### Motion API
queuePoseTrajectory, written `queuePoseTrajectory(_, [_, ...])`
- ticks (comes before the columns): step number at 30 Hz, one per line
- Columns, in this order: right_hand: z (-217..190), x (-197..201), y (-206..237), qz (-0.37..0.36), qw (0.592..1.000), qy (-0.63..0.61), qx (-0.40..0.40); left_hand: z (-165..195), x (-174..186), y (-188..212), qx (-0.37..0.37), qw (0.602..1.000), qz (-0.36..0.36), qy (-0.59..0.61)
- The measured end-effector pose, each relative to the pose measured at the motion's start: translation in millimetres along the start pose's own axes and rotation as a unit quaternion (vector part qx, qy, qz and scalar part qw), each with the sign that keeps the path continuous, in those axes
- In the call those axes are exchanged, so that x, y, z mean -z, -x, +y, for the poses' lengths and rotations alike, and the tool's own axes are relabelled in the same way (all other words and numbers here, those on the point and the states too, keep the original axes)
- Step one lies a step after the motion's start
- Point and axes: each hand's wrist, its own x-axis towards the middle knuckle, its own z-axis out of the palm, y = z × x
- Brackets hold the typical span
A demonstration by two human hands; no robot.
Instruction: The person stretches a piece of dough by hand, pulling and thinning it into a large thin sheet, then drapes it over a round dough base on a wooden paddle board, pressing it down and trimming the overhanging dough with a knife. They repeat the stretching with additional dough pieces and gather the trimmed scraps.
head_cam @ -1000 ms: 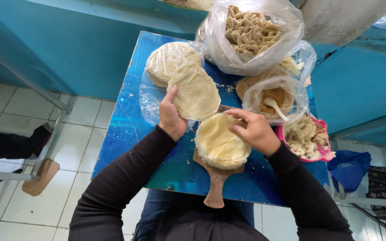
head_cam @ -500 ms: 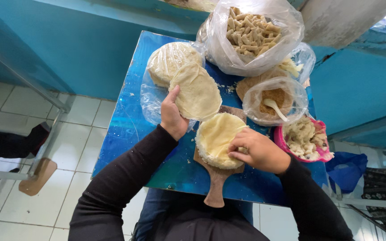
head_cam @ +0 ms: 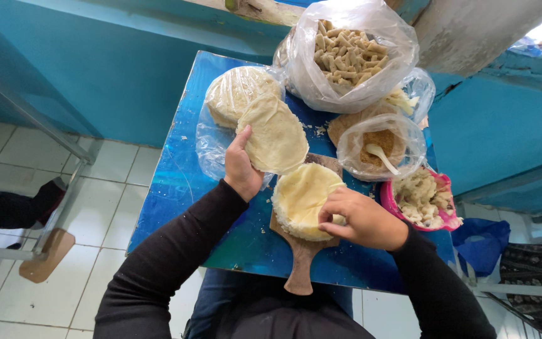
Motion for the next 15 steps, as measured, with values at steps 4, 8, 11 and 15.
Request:
queuePoseTrajectory(4, [-2.4, 4.1, -2.4, -0.035, 0.999, 0.0, -0.016, -0.6, 0.8, 0.6, -0.001, 1.0, -0.003, -0.008])
queuePoseTrajectory(8, [1.0, 4.0, -16.9, 0.063, 0.996, -0.029, -0.061, -2.0, 0.5, 2.4, 0.011, 1.0, -0.022, -0.005])
queuePoseTrajectory(11, [3.3, -3.3, -33.9, 0.124, 0.987, 0.062, 0.085, -2.2, -2.1, 4.4, 0.023, 0.999, -0.046, -0.007])
queuePoseTrajectory(15, [-3.5, -16.3, -46.4, 0.173, 0.982, 0.076, 0.023, -5.2, -7.1, 10.9, 0.043, 0.993, -0.107, -0.015])
